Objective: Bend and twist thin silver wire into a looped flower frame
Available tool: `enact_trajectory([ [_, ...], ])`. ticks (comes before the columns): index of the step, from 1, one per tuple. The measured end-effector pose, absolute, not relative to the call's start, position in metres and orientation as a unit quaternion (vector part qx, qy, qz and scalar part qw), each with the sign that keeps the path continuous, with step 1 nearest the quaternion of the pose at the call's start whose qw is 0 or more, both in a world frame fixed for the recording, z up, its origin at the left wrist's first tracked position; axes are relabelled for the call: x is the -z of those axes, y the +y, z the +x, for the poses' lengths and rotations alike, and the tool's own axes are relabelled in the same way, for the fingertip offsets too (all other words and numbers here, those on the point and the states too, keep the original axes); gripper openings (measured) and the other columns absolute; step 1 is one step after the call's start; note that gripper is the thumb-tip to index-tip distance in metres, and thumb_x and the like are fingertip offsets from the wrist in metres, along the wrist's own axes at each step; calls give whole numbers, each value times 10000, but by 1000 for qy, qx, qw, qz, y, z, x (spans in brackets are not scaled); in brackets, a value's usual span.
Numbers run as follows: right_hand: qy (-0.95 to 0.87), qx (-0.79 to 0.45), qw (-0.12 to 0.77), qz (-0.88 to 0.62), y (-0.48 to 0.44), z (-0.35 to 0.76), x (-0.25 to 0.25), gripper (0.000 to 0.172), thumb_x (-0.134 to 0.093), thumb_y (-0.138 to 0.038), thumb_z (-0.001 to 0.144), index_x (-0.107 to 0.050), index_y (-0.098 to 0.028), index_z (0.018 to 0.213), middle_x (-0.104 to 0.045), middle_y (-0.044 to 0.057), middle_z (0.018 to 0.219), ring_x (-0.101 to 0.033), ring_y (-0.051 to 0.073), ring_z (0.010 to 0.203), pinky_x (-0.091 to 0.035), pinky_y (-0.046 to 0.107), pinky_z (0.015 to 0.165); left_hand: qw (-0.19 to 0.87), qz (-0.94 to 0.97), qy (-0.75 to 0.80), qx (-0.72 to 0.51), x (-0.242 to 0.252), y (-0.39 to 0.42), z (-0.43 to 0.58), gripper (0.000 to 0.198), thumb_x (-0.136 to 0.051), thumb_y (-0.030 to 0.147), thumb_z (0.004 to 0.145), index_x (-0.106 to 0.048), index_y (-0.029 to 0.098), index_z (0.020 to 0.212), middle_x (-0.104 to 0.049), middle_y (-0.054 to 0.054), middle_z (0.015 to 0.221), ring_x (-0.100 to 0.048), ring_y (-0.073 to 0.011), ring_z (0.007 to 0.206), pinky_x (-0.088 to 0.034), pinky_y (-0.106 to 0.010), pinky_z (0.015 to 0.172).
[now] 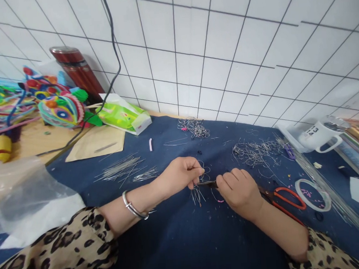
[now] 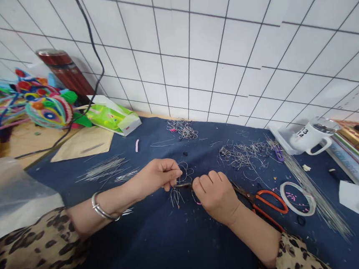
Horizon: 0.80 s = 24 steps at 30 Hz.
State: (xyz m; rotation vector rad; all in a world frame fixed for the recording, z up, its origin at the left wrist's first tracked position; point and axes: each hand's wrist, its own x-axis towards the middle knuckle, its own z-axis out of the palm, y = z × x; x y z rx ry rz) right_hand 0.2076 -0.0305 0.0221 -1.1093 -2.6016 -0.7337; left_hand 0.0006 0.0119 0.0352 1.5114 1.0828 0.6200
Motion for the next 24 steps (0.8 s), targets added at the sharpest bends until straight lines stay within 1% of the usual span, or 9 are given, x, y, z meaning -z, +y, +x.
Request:
enact_trajectory([
  [4,-885,213,99,-403,-32,205,-21,117,-460,-214,851,-564,-165,876,-474,36,685,-376,161,672,-246,329,605,419,744,455,-254,-43,9,0,194,-463,293,829,-550,168,708,-575,29,610,-535,-77,499,-398,-191,506],
  [7,-883,175,102,-423,-33,203,-21,143,-450,-246,861,-546,-169,789,-473,39,686,-380,166,682,-251,323,616,308,807,436,-253,-47,6,-1,188,-456,253,840,-557,170,704,-586,26,640,-541,-86,564,-388,-192,541],
  [9,-882,149,106,-434,-33,202,-21,179,-447,-270,866,-526,-174,738,-472,37,683,-382,166,680,-253,317,619,259,834,419,-247,-47,5,-2,175,-446,237,850,-569,171,743,-599,18,670,-547,-96,600,-389,-199,558],
  [14,-877,104,111,-456,-34,201,-16,187,-481,-313,851,-512,-186,717,-492,25,688,-402,162,676,-268,302,623,179,884,363,-234,-39,4,-3,200,-397,235,881,-574,152,839,-619,-15,718,-579,-131,666,-426,-238,627],
  [18,-876,64,104,-466,-35,203,-14,178,-491,-324,847,-530,-188,740,-525,25,716,-431,153,682,-300,285,647,130,908,315,-242,-34,5,-4,212,-381,224,885,-566,137,831,-614,-32,687,-582,-146,653,-441,-257,613],
  [24,-875,-1,103,-473,-34,203,-18,212,-471,-357,858,-539,-188,748,-553,18,721,-477,141,692,-337,261,671,103,923,267,-257,-36,4,-4,210,-381,202,880,-573,141,819,-613,-41,685,-581,-147,649,-455,-268,607],
])
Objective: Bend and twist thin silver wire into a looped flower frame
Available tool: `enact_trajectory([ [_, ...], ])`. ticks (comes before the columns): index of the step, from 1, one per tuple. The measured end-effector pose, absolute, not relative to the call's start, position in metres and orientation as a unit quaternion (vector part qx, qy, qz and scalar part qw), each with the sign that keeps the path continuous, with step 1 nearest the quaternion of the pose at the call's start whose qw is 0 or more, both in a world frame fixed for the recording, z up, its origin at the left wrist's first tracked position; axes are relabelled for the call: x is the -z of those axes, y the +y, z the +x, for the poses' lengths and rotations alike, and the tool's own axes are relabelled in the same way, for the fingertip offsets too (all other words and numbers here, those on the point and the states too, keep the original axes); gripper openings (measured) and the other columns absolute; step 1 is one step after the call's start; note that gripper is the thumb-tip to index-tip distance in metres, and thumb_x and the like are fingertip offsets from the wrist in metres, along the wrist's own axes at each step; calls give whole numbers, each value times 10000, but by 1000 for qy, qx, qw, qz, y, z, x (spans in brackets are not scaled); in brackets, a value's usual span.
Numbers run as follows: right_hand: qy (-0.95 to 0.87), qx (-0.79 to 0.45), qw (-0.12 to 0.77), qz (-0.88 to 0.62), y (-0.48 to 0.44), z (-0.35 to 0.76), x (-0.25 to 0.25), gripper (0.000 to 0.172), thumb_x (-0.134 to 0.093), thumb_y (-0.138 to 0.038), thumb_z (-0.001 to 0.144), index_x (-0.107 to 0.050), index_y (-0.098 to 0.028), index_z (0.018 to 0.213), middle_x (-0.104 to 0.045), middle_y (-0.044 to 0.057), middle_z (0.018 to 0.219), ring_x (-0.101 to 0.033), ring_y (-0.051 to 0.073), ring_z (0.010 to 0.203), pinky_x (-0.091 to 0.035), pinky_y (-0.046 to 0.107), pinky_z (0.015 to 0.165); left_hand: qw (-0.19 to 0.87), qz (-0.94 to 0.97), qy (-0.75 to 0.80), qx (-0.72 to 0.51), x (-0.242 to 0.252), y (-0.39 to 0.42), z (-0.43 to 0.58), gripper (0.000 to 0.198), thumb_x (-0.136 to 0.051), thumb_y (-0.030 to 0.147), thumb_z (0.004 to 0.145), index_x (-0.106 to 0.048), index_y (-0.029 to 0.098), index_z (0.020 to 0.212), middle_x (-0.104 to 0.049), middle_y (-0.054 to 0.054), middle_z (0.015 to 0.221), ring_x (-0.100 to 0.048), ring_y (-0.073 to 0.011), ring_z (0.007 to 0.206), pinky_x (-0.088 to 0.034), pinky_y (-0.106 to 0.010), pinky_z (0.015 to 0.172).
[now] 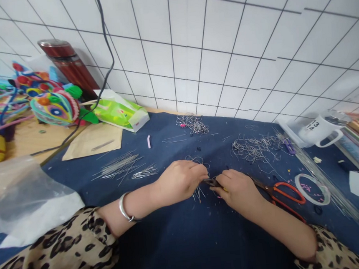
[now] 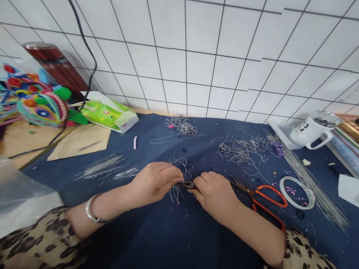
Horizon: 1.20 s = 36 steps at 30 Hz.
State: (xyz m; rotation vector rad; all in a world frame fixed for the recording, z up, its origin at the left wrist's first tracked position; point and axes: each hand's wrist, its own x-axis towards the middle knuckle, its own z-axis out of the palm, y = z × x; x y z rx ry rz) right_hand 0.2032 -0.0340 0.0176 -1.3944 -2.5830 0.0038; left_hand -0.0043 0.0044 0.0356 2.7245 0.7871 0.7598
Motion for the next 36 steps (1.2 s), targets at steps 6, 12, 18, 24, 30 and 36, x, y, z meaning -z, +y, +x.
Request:
enact_trajectory([
  [6,-874,-46,99,-473,-31,205,-18,261,-470,-397,855,-529,-188,711,-564,22,718,-506,136,700,-349,246,656,91,932,254,-241,-34,3,-4,177,-404,168,857,-578,143,837,-610,-40,693,-572,-156,651,-455,-288,621],
  [12,-882,-51,113,-455,-27,208,-11,246,-483,-381,850,-527,-185,708,-562,19,716,-500,134,708,-357,247,665,101,931,256,-241,-29,3,-2,206,-386,195,871,-580,143,827,-611,-45,693,-572,-155,654,-447,-282,617],
  [18,-883,-16,161,-440,-17,211,0,238,-483,-367,848,-545,-171,728,-553,44,724,-475,153,718,-364,278,689,227,846,401,-268,-32,8,-1,192,-413,252,873,-567,164,800,-615,-7,697,-572,-108,615,-437,-217,579],
  [24,-823,-64,307,-474,-13,215,0,156,-483,-301,846,-552,-170,795,-519,29,710,-472,147,717,-380,272,691,417,753,440,-257,-24,15,0,207,-435,303,860,-562,162,777,-604,16,659,-566,-76,536,-451,-180,527],
  [30,-798,-111,327,-493,-10,215,1,152,-489,-309,838,-557,-175,812,-515,21,721,-476,141,714,-383,260,682,335,842,367,-209,-16,8,13,179,-475,260,848,-635,187,817,-629,1,757,-587,-115,719,-463,-225,690],
  [36,-802,-112,307,-500,-10,215,0,170,-477,-311,841,-570,-174,803,-520,22,713,-481,140,714,-383,254,678,178,895,374,-167,-25,8,4,192,-449,252,861,-614,190,939,-602,-42,855,-565,-169,856,-455,-282,748],
])
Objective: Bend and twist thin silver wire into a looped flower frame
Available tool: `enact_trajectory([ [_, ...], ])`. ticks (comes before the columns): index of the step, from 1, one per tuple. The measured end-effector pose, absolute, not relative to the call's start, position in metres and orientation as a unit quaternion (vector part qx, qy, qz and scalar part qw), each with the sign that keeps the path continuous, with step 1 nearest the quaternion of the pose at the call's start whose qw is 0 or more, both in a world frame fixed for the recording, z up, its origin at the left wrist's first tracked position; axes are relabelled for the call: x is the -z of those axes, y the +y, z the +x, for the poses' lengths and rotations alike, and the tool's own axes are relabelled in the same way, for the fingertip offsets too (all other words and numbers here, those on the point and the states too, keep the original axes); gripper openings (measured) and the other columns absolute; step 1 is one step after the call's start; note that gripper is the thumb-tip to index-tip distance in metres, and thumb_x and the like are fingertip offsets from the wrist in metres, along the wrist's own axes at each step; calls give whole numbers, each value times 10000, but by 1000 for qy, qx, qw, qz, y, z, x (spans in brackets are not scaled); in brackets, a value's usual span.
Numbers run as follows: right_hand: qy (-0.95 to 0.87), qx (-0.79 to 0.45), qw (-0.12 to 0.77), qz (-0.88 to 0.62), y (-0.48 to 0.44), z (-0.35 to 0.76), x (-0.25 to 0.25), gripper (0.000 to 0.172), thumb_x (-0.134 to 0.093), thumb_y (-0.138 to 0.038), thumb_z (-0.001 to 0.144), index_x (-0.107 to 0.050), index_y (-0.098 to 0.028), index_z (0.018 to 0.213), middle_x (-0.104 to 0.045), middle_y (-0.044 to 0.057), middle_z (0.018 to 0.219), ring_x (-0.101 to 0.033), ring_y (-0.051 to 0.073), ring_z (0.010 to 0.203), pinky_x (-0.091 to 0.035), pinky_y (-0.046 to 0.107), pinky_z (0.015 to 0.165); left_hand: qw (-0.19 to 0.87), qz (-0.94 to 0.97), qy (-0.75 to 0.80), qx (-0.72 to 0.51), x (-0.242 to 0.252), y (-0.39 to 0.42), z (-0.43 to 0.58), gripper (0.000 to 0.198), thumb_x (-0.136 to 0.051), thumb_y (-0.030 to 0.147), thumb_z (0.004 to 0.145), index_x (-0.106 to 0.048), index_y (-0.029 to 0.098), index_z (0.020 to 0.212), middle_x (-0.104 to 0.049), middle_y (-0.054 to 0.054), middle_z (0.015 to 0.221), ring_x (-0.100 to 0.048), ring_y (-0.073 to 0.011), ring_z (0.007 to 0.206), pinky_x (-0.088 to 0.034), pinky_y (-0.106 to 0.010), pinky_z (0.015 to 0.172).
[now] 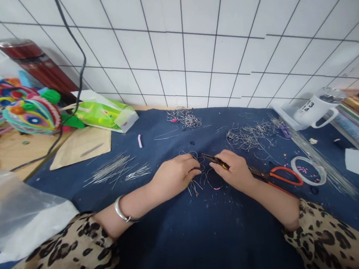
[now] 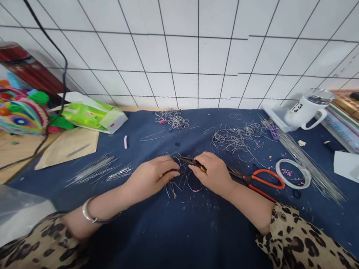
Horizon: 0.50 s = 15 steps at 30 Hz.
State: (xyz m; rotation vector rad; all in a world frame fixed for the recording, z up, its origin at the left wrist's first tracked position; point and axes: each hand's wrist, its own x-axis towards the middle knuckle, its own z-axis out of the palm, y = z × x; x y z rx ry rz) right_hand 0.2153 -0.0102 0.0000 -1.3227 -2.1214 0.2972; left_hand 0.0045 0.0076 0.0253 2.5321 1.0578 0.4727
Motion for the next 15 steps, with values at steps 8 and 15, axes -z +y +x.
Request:
enact_trajectory([
  [8,-807,-109,298,-498,-10,216,-1,189,-466,-319,843,-582,-172,824,-532,31,731,-495,143,731,-391,255,691,159,929,331,-51,-29,4,-3,105,-507,272,825,-584,201,822,-540,-18,809,-554,-157,760,-432,-247,617],
  [15,-815,-121,283,-492,-10,216,-2,184,-469,-316,842,-586,-174,826,-539,28,731,-497,140,730,-389,252,690,135,937,321,-23,-24,0,1,103,-444,169,822,-529,163,762,-511,-41,812,-528,-173,784,-442,-278,656],
])
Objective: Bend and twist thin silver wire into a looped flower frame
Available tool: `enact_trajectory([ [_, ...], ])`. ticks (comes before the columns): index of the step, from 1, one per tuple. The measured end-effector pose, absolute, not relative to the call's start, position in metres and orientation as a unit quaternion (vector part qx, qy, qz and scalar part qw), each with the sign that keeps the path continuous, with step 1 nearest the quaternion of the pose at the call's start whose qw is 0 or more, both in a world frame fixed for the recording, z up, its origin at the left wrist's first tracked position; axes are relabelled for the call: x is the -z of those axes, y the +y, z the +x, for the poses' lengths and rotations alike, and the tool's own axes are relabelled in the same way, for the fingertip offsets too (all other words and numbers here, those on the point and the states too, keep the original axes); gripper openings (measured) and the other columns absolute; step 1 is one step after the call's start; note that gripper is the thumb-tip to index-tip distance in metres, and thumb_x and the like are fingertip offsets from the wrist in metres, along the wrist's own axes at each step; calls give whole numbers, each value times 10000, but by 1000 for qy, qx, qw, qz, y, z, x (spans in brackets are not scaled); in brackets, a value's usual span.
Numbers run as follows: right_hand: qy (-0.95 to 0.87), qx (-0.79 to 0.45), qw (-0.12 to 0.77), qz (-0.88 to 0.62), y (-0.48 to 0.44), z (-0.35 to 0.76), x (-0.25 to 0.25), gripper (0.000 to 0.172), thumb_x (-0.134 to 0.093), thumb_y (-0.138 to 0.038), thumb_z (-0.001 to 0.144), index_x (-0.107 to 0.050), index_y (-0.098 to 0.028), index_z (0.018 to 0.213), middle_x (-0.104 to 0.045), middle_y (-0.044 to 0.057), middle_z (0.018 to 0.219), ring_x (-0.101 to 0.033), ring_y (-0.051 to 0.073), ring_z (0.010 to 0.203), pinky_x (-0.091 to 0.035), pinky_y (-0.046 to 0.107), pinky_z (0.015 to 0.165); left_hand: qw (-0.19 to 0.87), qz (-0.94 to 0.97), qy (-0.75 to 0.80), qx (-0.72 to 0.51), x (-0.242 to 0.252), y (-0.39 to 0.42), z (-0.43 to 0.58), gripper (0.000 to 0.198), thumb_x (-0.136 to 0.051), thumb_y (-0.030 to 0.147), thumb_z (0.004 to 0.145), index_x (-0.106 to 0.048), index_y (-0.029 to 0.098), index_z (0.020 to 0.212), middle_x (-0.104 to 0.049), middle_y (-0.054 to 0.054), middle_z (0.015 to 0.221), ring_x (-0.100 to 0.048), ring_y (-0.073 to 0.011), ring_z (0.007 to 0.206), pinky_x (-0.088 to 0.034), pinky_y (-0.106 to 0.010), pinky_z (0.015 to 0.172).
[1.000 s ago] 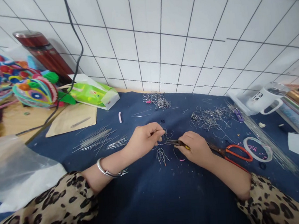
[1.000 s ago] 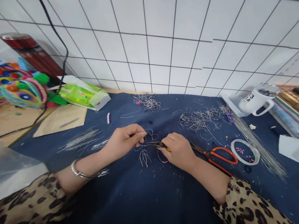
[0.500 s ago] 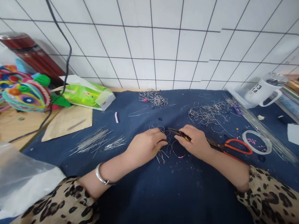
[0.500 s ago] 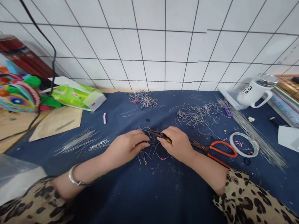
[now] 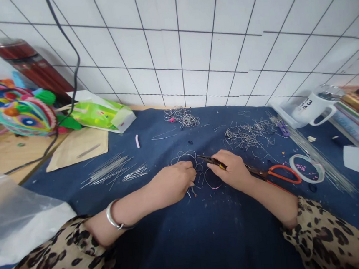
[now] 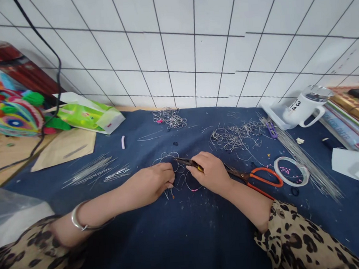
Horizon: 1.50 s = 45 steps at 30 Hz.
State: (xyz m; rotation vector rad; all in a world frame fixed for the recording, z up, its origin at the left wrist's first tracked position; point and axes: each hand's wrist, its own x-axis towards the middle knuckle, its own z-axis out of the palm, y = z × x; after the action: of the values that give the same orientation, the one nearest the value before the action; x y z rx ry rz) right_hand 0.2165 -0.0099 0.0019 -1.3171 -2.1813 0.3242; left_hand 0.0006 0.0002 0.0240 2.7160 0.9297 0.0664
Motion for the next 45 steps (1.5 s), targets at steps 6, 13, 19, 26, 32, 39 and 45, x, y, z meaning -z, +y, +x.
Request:
enact_trajectory([
  [6,-816,-119,285,-488,-10,216,-2,177,-470,-304,841,-593,-177,833,-545,31,729,-498,143,726,-392,256,689,141,944,297,-33,-36,-1,-2,100,-410,135,802,-503,154,768,-505,-60,846,-506,-177,800,-436,-290,695],
  [13,-820,-129,287,-479,-9,215,-2,157,-488,-292,834,-597,-181,842,-550,28,734,-504,141,732,-395,255,698,242,918,311,-50,-48,0,-5,106,-415,82,699,-467,173,710,-514,8,680,-471,-113,594,-369,-220,554],
  [19,-815,-174,313,-456,-13,215,-5,147,-499,-294,829,-587,-176,826,-545,24,732,-498,128,705,-400,249,674,350,879,312,-85,-51,6,-5,94,-392,126,766,-461,190,761,-511,44,604,-447,-91,513,-312,-190,474],
  [26,-825,-250,295,-412,-25,204,-12,169,-502,-319,828,-589,-175,831,-552,21,741,-508,120,706,-409,239,667,333,886,313,-83,-48,4,-1,83,-409,143,777,-480,183,789,-528,30,623,-489,-102,531,-319,-199,483],
  [32,-824,-281,278,-406,-31,200,-17,118,-499,-218,807,-601,-176,849,-543,5,718,-503,106,676,-404,222,651,279,897,329,-96,-41,2,0,115,-404,95,732,-475,186,729,-513,28,623,-491,-105,544,-332,-199,498],
  [39,-821,-271,276,-419,-35,197,-14,114,-504,-248,806,-589,-178,777,-525,-2,689,-484,105,656,-379,219,634,230,907,336,-110,-39,-2,2,172,-402,36,661,-470,180,728,-523,16,662,-501,-113,589,-348,-213,540],
  [45,-794,-265,326,-440,-36,194,-15,79,-499,-167,775,-525,-180,702,-487,-19,668,-466,98,641,-365,216,621,326,827,389,-242,-39,-5,7,152,-443,61,703,-518,176,770,-515,34,660,-460,-89,580,-353,-202,524],
])
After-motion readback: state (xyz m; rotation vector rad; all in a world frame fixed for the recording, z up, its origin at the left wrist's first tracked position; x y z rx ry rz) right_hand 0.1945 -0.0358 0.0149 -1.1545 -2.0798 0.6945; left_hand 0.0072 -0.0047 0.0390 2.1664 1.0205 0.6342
